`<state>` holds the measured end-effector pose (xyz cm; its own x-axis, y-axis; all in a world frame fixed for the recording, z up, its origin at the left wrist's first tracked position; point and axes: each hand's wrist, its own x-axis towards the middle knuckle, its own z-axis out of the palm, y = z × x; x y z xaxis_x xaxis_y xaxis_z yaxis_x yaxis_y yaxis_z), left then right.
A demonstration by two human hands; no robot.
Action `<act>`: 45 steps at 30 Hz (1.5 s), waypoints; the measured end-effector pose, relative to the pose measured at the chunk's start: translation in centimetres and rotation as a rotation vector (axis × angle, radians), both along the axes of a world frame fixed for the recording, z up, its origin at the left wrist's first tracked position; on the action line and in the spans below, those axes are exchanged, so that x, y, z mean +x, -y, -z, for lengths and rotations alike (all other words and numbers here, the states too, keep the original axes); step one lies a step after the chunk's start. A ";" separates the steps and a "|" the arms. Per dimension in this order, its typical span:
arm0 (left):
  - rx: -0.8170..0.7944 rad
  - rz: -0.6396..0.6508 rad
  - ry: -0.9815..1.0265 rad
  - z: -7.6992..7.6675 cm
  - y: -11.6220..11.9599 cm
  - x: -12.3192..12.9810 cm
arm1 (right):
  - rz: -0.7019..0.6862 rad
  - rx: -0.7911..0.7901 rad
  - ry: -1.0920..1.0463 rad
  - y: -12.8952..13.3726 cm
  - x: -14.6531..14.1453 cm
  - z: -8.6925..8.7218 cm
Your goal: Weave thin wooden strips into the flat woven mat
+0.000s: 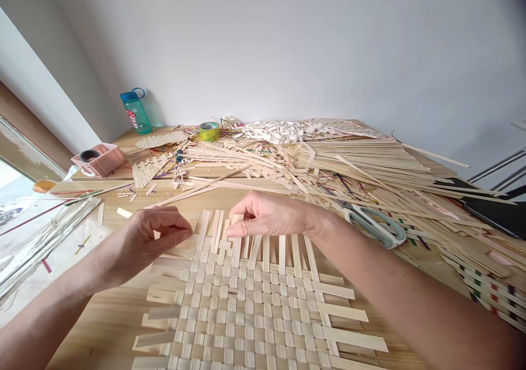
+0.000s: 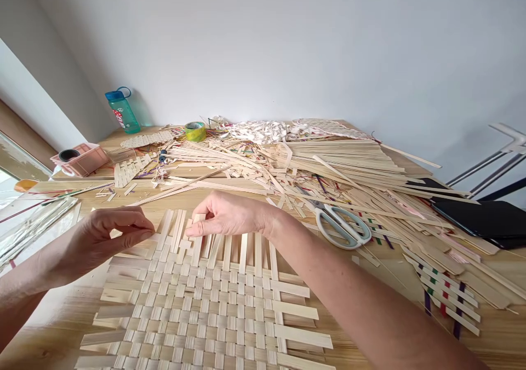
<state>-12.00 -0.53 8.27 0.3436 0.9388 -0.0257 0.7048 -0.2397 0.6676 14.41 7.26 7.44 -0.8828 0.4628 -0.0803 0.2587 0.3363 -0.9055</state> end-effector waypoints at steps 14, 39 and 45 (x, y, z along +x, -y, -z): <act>-0.191 0.031 0.040 0.7 -1.1 -0.6 | -0.052 -0.144 -0.093 -0.3 0.4 0.0; -0.346 -0.061 0.069 1.3 -1.5 -0.6 | -0.092 -0.086 -0.118 -1.1 0.7 1.2; -0.198 -0.084 0.042 0.6 -0.6 0.1 | -0.046 -0.013 -0.125 -0.9 0.6 1.3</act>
